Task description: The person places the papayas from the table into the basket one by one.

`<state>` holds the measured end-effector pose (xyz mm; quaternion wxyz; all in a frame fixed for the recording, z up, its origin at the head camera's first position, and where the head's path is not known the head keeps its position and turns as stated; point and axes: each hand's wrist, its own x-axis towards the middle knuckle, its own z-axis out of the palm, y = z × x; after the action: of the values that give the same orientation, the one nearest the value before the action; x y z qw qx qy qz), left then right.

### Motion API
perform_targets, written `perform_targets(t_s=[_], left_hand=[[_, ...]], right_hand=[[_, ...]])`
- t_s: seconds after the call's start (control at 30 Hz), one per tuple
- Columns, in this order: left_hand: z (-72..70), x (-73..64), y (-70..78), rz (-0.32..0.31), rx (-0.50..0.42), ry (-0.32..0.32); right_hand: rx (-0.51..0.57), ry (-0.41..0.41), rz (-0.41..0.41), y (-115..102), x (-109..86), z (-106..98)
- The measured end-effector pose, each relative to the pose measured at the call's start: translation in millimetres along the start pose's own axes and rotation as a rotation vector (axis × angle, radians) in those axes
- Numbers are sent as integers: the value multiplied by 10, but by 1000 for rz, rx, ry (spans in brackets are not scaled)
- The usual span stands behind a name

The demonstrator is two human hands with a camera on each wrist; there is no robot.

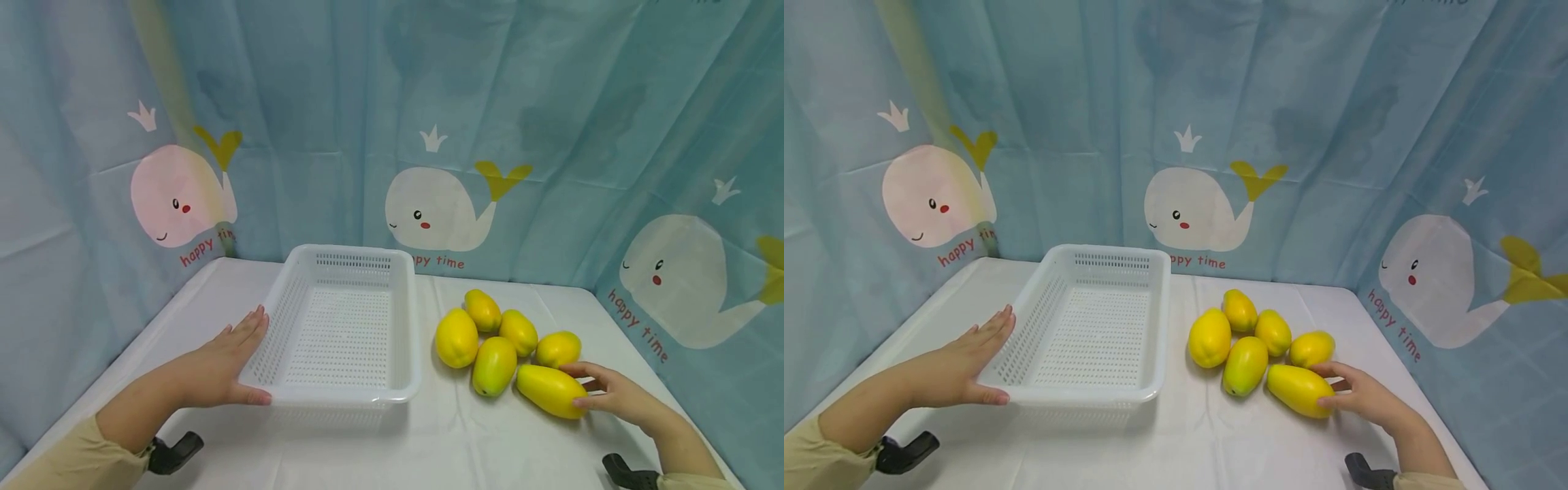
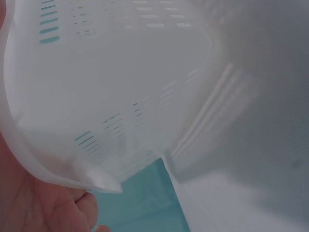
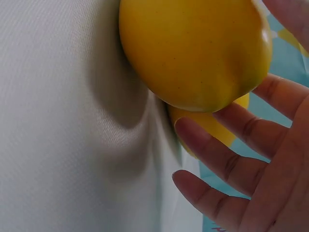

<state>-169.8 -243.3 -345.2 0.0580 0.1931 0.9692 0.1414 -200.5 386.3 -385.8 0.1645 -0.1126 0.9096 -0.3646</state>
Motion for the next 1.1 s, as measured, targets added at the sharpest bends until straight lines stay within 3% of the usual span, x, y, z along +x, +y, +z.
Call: perform_targets(t_s=[0.13,0.37,0.77,1.1], left_hand=[[-2,-3,-5,-1,-10,-3],[11,-13,-2,0,-31,-3],[3,-11,-1,11,-27,2],[-4,-11,19,2,-13,4]], right_hand=[[5,-12,-10,-11,21,14],[-44,-16,52,-31,38,59],[-10,-64,7,-10,33,67],[-14,-36,-18,-15,47,78]])
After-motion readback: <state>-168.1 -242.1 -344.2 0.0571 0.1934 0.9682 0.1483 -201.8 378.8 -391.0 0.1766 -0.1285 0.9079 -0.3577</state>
